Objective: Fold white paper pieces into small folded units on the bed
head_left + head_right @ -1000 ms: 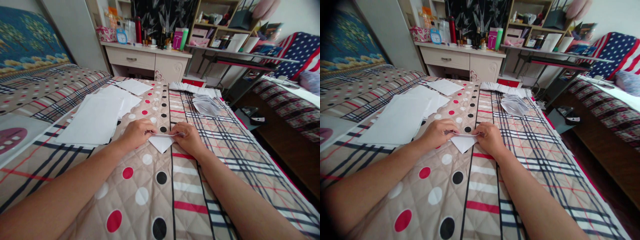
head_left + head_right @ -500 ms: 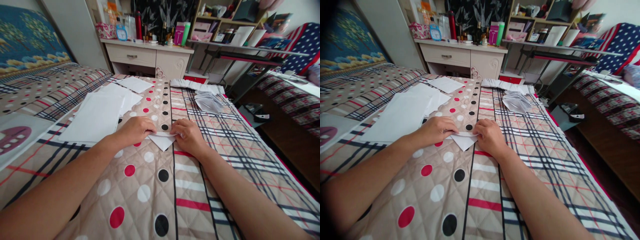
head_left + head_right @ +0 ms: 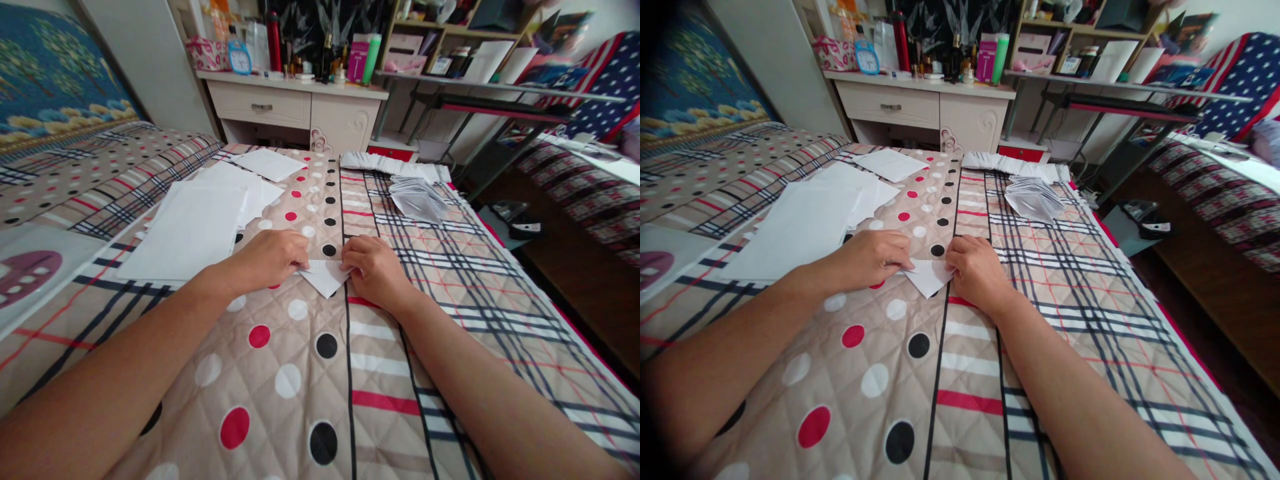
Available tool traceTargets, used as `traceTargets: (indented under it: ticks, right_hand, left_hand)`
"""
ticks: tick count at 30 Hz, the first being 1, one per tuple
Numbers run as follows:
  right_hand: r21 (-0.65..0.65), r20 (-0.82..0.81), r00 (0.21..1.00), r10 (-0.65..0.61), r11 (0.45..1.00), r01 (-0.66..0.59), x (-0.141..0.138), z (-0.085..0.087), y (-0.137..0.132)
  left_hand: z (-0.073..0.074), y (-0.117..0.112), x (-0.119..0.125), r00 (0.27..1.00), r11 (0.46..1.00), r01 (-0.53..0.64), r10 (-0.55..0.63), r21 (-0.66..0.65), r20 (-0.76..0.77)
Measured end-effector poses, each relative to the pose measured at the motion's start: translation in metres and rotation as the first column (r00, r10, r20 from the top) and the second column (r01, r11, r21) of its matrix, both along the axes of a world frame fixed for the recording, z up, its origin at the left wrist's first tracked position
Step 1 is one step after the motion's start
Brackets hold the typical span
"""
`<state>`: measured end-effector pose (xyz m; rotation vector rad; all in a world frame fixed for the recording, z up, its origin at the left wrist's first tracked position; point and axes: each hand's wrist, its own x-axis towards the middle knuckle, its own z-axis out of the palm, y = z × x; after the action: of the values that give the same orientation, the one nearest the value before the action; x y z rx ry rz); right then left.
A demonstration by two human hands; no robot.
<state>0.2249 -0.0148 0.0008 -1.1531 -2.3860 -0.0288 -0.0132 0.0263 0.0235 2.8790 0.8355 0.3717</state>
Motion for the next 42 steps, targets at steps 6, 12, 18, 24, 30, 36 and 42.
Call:
traceTargets:
  ticks: [6, 12, 18, 24, 30, 36, 42]
  right_hand:
    - [0.006, 0.003, 1.0, 0.004, 1.0, -0.004, 0.0, -0.001, 0.001]
    - [-0.023, 0.015, 1.0, -0.009, 1.0, 0.01, 0.0, 0.002, 0.0]
    - [-0.028, 0.035, 0.999, -0.013, 1.0, 0.014, 0.0, 0.003, -0.001]
    - [-0.034, 0.029, 1.0, -0.009, 0.999, 0.01, 0.0, 0.003, 0.0]
    - [-0.034, 0.024, 1.0, -0.017, 0.999, 0.018, -0.002, 0.005, -0.002]
    - [-0.125, -0.061, 0.996, -0.063, 0.991, 0.055, -0.004, 0.008, -0.006]
    - [-0.147, -0.115, 0.98, -0.162, 0.979, 0.145, -0.001, 0.005, -0.004]
  left_hand:
    - [0.003, 0.004, -0.005, 1.0, 0.996, -0.015, 0.014, -0.084, -0.013]
    - [0.006, 0.007, -0.009, 0.999, 0.981, -0.044, 0.039, -0.188, -0.035]
    - [0.008, 0.006, -0.008, 0.997, 0.976, -0.071, 0.063, -0.205, -0.043]
    - [0.016, -0.003, -0.007, 0.992, 0.97, -0.126, 0.12, -0.207, -0.041]
    - [0.019, -0.015, 0.002, 0.979, 0.983, -0.172, 0.163, -0.067, -0.12]
    - [-0.003, -0.013, 0.018, 0.947, 0.946, -0.322, 0.322, 0.035, 0.004]
    - [-0.012, -0.011, 0.019, 0.909, 0.913, -0.397, 0.405, -0.089, 0.098]
